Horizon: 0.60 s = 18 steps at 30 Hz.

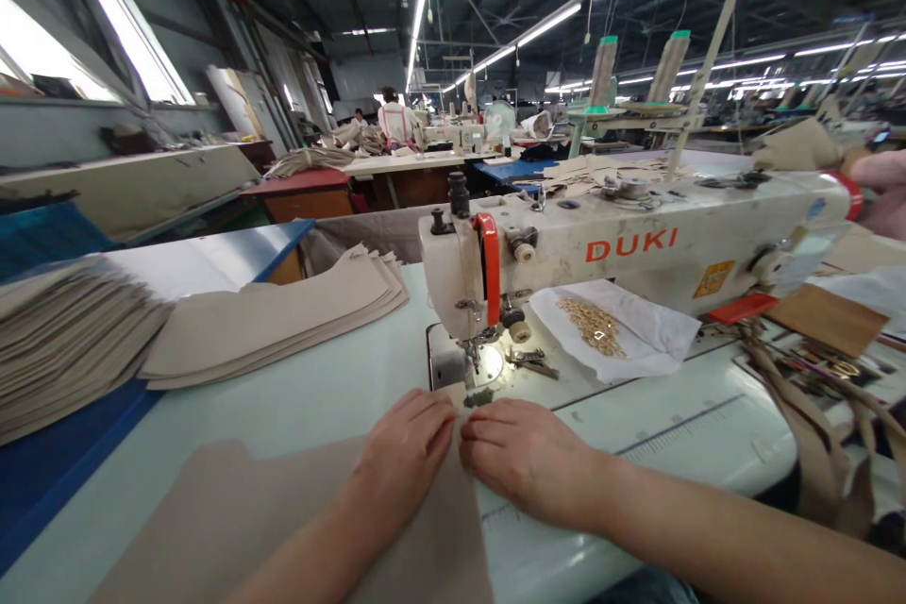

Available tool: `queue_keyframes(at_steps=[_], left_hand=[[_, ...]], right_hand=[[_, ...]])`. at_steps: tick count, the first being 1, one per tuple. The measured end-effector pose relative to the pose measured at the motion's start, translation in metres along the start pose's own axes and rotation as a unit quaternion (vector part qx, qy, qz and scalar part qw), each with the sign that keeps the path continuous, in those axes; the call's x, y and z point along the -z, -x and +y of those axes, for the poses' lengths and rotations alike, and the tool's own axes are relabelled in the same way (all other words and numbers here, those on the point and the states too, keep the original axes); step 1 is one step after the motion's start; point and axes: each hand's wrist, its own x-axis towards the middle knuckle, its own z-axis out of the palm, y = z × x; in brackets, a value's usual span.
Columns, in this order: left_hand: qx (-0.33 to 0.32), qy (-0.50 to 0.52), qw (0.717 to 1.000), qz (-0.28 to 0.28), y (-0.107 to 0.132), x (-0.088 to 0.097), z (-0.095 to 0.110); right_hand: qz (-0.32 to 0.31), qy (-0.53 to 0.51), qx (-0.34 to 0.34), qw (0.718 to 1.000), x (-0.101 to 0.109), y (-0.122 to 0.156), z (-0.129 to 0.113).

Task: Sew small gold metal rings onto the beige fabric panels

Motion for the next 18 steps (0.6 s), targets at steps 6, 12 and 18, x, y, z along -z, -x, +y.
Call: queue_keyframes(at_steps=[6,12,18], left_hand=[[-0.003,-0.007,1.000,-0.006,-0.0009,-0.0036,0.0013],[0.000,-0.015,1.000,-0.008,-0.0032,-0.0009,0.0029],[-0.009,-0.026,1.000,-0.012,-0.0031,0.0007,0.0026]], right_hand=[[0.001,-0.001,-0.006,1.000,-0.0025,0.0002,0.0017],[0.006,-0.011,-0.007,1.000,-0.0010,0.0002,0.0004],[0.000,-0.011,-0.013,1.000,0.0013,-0.0006,-0.0001]])
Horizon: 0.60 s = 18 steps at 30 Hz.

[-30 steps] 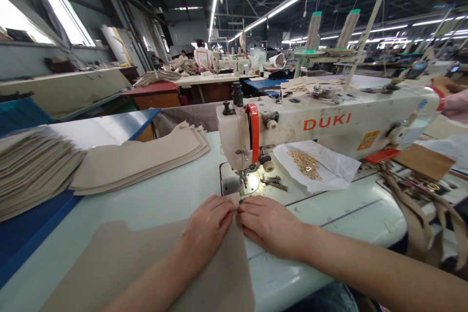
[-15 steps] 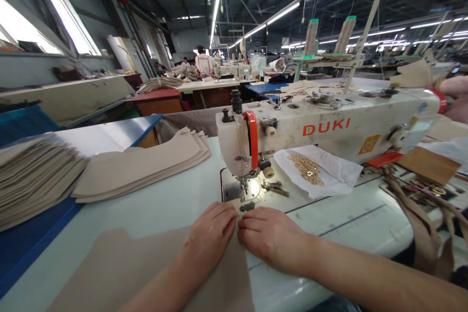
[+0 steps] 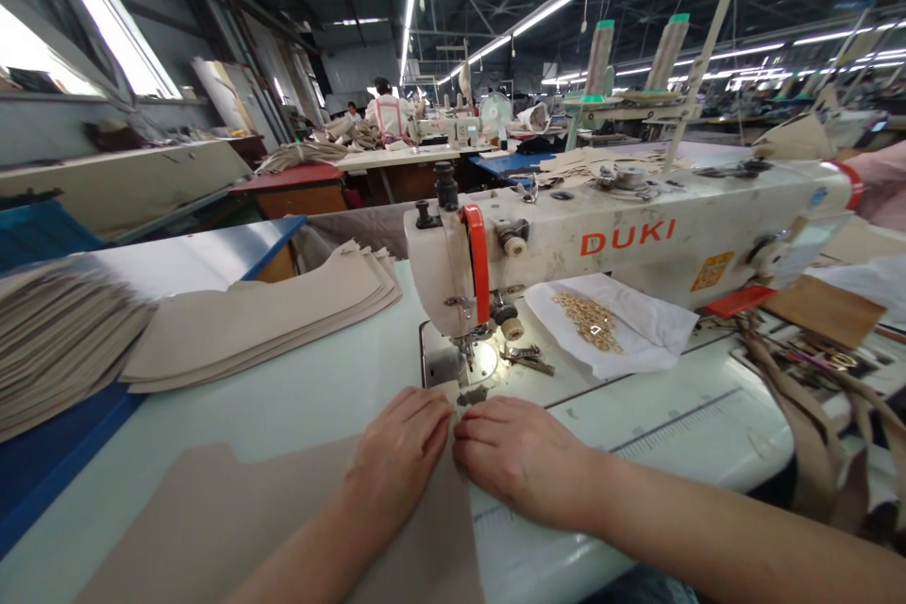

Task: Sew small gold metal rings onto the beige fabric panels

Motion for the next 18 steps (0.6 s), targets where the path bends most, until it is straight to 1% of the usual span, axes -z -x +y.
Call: queue_keyframes(at_steps=[7,13,18], left_hand=[[-0.012,-0.007,1.000,-0.013,-0.0007,0.0001,-0.0002],[-0.013,-0.003,1.000,-0.003,-0.0019,0.0008,0.0016],[-0.008,0.008,1.000,-0.009,-0.0008,-0.0005,0.0012]], right_hand=[[-0.015,0.000,0.001,1.000,0.0010,-0.0001,0.0000],[-0.011,0.003,0.003,1.000,-0.0008,0.0009,0.0007],[-0.007,0.003,0.002,1.000,-0.0007,0.0008,0.0004]])
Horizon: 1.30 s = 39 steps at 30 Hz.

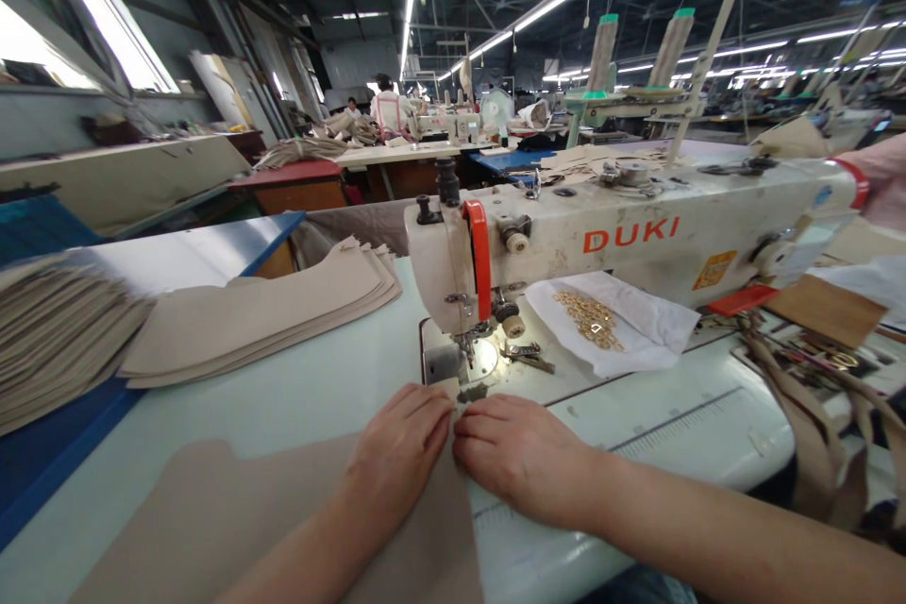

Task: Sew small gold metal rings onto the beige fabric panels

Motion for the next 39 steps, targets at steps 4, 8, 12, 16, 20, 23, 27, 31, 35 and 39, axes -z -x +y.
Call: queue_keyframes(at_steps=[4,8,12,16,20,23,27,31,35,39], left_hand=[[0.018,0.008,1.000,-0.013,0.002,-0.001,-0.001],[0.028,0.022,0.999,-0.007,0.002,0.001,-0.001],[0.031,0.032,0.999,-0.003,0.002,0.003,0.000],[0.035,0.041,0.999,-0.001,0.002,0.004,0.001],[0.042,0.045,0.998,-0.002,0.003,0.004,0.001],[0.045,0.046,0.998,-0.006,0.003,0.005,0.001],[0.058,0.048,0.997,-0.010,0.004,0.008,0.002],[0.056,0.042,0.998,-0.002,0.006,0.009,0.001],[0.043,0.038,0.998,-0.002,0.006,0.007,0.001],[0.022,0.030,0.999,0.001,-0.002,0.000,-0.001]], right_hand=[[0.002,0.004,-0.008,1.000,0.001,-0.001,-0.001],[0.010,0.020,-0.013,1.000,0.004,-0.003,0.000],[-0.016,0.036,-0.008,0.999,0.007,-0.007,-0.001],[-0.034,0.037,-0.018,0.999,0.007,-0.009,-0.003],[-0.029,0.032,-0.024,0.999,0.006,-0.008,-0.003],[-0.025,0.025,-0.027,0.999,0.004,-0.007,-0.003],[-0.029,0.021,-0.030,0.999,0.003,-0.007,-0.003],[-0.038,0.026,-0.031,0.998,0.004,-0.009,-0.003],[-0.044,0.031,-0.024,0.998,0.006,-0.010,-0.001],[-0.053,0.039,-0.020,0.998,0.009,-0.009,0.007]])
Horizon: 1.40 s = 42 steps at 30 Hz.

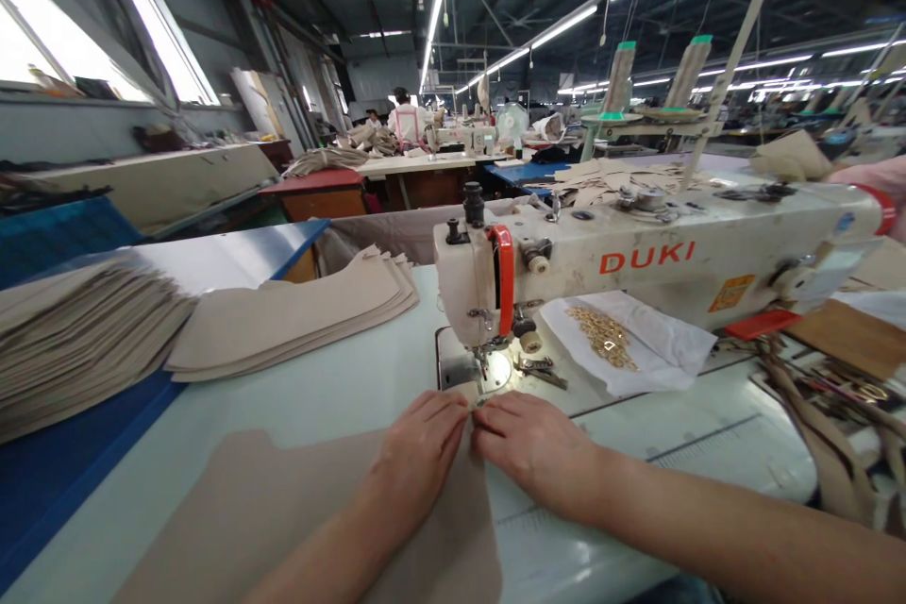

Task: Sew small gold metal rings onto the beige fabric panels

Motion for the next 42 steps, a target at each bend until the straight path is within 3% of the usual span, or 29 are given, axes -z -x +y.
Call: queue_keyframes(at_steps=[14,42], left_hand=[[0.008,0.009,1.000,-0.013,-0.031,-0.025,-0.024],[-0.013,-0.019,1.000,-0.002,-0.038,-0.023,-0.030]], right_hand=[[-0.024,-0.002,-0.038,0.999,-0.002,-0.004,0.037],[-0.024,-0.019,-0.043,0.999,-0.003,-0.005,0.041]])
